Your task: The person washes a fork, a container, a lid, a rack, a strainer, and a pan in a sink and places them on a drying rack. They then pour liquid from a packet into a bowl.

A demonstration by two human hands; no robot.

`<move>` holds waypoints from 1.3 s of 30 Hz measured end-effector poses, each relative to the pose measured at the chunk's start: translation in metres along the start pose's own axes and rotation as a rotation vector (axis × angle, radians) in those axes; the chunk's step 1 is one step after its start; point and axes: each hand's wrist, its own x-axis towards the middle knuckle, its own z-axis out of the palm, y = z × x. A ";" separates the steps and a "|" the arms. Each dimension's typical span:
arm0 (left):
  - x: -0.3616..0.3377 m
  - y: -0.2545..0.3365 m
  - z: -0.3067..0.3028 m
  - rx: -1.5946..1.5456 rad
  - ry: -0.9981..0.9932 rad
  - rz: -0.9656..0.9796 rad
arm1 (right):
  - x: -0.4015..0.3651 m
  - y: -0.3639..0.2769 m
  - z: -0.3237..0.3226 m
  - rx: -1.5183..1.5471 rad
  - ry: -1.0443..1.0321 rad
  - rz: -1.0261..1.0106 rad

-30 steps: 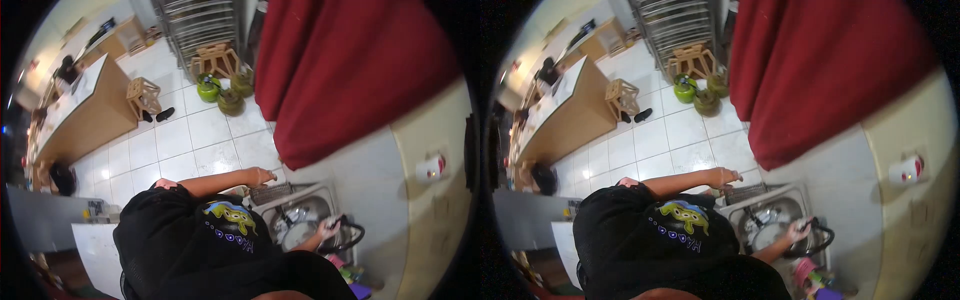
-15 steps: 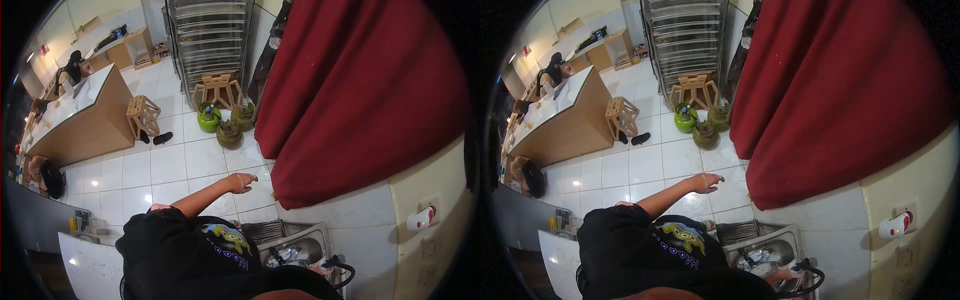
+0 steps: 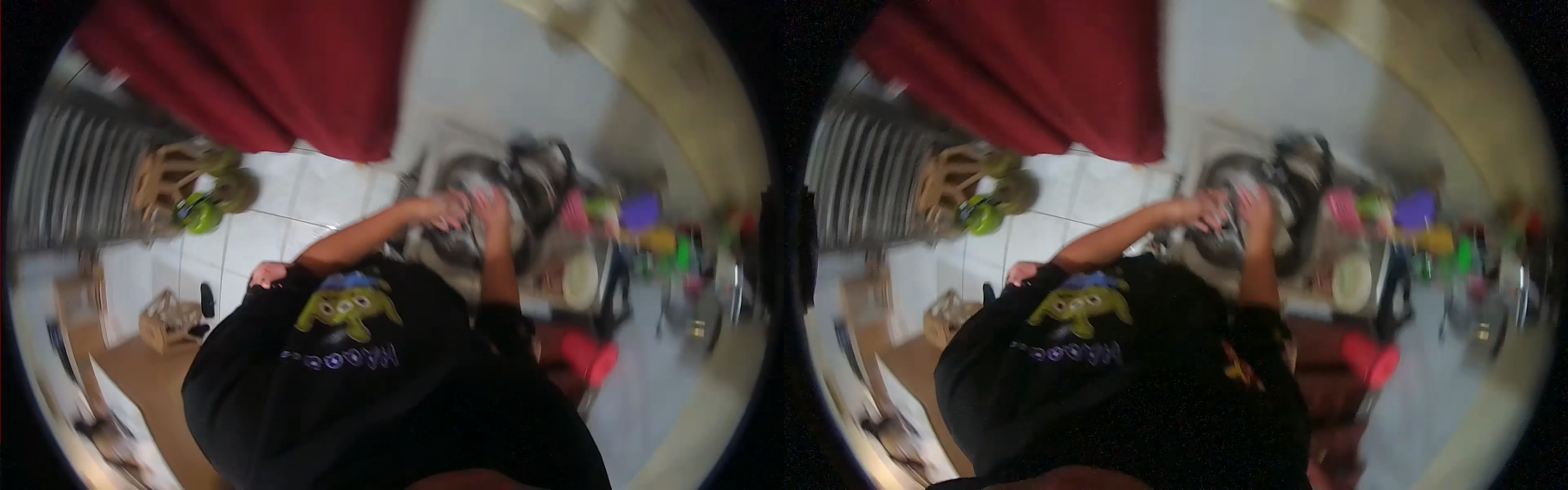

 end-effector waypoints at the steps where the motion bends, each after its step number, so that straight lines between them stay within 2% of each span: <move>1: 0.031 -0.010 0.008 -0.196 0.030 -0.234 | 0.011 0.003 -0.012 -0.026 -0.057 -0.123; 2: 0.047 -0.009 0.025 -0.289 0.172 -0.342 | 0.028 0.000 -0.022 0.104 0.055 -0.042; 3: 0.062 -0.004 0.037 -0.365 0.335 -0.434 | 0.023 0.001 -0.015 0.327 0.121 -0.053; 5: 0.100 -0.030 0.040 -0.494 0.226 -0.266 | 0.029 0.002 -0.014 0.360 0.381 -0.028; 7: 0.134 -0.050 0.041 -0.632 0.159 -0.114 | 0.014 0.012 -0.030 0.305 -0.205 0.020; 10: 0.165 -0.065 0.056 -0.671 0.209 0.007 | -0.038 0.009 0.000 0.095 -0.075 -0.073; 13: 0.182 -0.072 0.062 -0.600 0.300 0.091 | -0.061 0.012 -0.002 -0.284 -0.076 -0.280; 14: 0.184 -0.075 0.061 -0.558 0.328 0.112 | -0.068 0.019 0.004 -0.834 0.117 -0.445; 17: 0.192 -0.081 0.055 -0.408 0.413 0.179 | -0.073 0.019 0.012 -1.357 0.128 -0.816; 18: 0.196 -0.081 0.055 -0.343 0.443 0.207 | -0.067 0.017 0.014 -1.325 0.216 -0.936; 25: 0.207 -0.101 0.041 0.358 0.643 0.429 | -0.013 0.021 -0.019 -0.854 0.301 -0.368; 27: 0.202 -0.117 0.021 0.632 0.678 0.497 | -0.048 0.011 -0.024 -0.875 0.136 -0.407; 28: 0.194 -0.123 0.007 0.775 0.692 0.514 | -0.048 0.006 -0.028 -1.059 0.118 -0.392; 29: 0.169 -0.101 0.019 0.787 0.618 0.587 | -0.047 0.005 -0.034 -1.239 0.099 -0.367; 30: 0.158 -0.117 0.002 0.962 0.696 0.363 | -0.036 0.009 -0.039 -0.983 -0.051 -0.118; 32: 0.142 -0.126 -0.004 1.214 0.719 -0.054 | -0.073 -0.006 -0.008 -1.435 -0.012 -0.209; 34: 0.123 -0.095 0.022 1.362 0.611 -0.432 | -0.078 -0.008 0.002 -1.753 0.058 -0.347; 37: 0.127 -0.102 0.008 1.312 0.331 -0.520 | -0.049 0.006 -0.007 -1.695 0.144 -0.237; 39: 0.111 -0.081 0.037 1.509 0.360 -0.466 | -0.043 0.007 -0.013 -1.640 -0.060 -0.302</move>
